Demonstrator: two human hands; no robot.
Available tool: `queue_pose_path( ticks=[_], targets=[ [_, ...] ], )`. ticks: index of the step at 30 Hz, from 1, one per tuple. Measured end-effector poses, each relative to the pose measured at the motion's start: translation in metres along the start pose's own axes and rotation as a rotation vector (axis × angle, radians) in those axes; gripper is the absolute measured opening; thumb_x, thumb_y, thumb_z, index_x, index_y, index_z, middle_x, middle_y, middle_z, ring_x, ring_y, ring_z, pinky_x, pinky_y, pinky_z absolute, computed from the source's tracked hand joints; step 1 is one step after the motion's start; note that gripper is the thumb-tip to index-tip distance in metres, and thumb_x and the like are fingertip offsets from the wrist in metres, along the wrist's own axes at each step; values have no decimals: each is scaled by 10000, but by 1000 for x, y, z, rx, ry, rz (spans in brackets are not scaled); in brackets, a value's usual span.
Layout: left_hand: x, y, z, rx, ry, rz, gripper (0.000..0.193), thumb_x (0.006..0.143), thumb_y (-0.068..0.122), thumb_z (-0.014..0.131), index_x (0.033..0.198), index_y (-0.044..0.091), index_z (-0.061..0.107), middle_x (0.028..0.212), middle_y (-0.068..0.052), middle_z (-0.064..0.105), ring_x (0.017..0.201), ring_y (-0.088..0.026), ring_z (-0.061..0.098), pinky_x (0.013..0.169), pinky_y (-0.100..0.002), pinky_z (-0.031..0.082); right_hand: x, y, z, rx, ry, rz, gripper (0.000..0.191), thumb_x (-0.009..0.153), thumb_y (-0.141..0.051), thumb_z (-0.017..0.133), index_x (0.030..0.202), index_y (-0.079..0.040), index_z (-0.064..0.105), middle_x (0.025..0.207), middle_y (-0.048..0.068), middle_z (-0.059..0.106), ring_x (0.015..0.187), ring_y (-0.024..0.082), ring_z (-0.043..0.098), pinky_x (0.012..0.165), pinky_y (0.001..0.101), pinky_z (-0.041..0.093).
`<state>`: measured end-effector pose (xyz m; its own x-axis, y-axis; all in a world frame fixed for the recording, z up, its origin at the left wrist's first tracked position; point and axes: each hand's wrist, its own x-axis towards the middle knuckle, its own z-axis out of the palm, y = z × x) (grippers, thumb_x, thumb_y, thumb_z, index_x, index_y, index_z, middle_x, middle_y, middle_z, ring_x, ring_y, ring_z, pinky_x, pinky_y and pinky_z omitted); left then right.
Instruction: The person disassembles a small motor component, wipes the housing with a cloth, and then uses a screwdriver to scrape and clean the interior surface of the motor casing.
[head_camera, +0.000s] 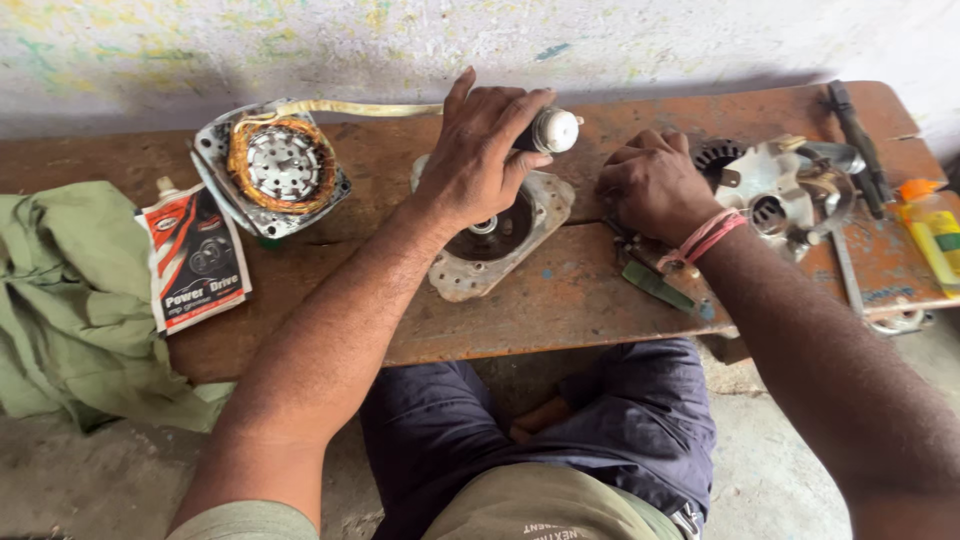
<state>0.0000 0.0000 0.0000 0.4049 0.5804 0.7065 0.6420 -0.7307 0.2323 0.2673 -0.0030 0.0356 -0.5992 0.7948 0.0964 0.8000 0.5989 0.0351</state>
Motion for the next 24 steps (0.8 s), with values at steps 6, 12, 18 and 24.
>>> queue_pose_path(
  ticks=[6, 12, 18, 24],
  targets=[
    [0, 12, -12, 32, -5, -2, 729, 923, 360, 830, 1532, 189, 468, 1209, -70, 633, 1195, -261, 602, 1263, -644, 147, 2, 11, 7, -77, 137, -137, 130, 994, -91, 678, 868, -82, 708, 880, 65, 727, 970, 243, 652, 955, 429, 514],
    [0, 14, -13, 96, -27, -36, 746, 918, 426, 823, 1539, 199, 477, 1096, -70, 591, 1108, -255, 596, 1245, -639, 146, 9, 9, -11, 1483, 563, -173, 149, 1073, 38, 739, 999, -60, 654, 887, 93, 719, 729, 134, 654, 649, 268, 541],
    [-1, 17, -16, 73, -11, -64, 747, 922, 430, 823, 1542, 197, 478, 1087, -64, 576, 1092, -228, 597, 1258, -626, 176, 27, 0, -10, 1629, 604, -320, 75, 1060, 7, 780, 1079, -23, 714, 974, 116, 749, 828, 148, 704, 727, 274, 563],
    [0, 21, -15, 71, -2, -58, 744, 927, 438, 814, 1541, 178, 484, 1085, -68, 577, 1090, -234, 590, 1254, -626, 159, 29, -11, 4, 1483, 728, -270, 109, 1034, 29, 767, 1021, -34, 679, 846, 94, 733, 660, 111, 673, 534, 232, 548]
  ],
)
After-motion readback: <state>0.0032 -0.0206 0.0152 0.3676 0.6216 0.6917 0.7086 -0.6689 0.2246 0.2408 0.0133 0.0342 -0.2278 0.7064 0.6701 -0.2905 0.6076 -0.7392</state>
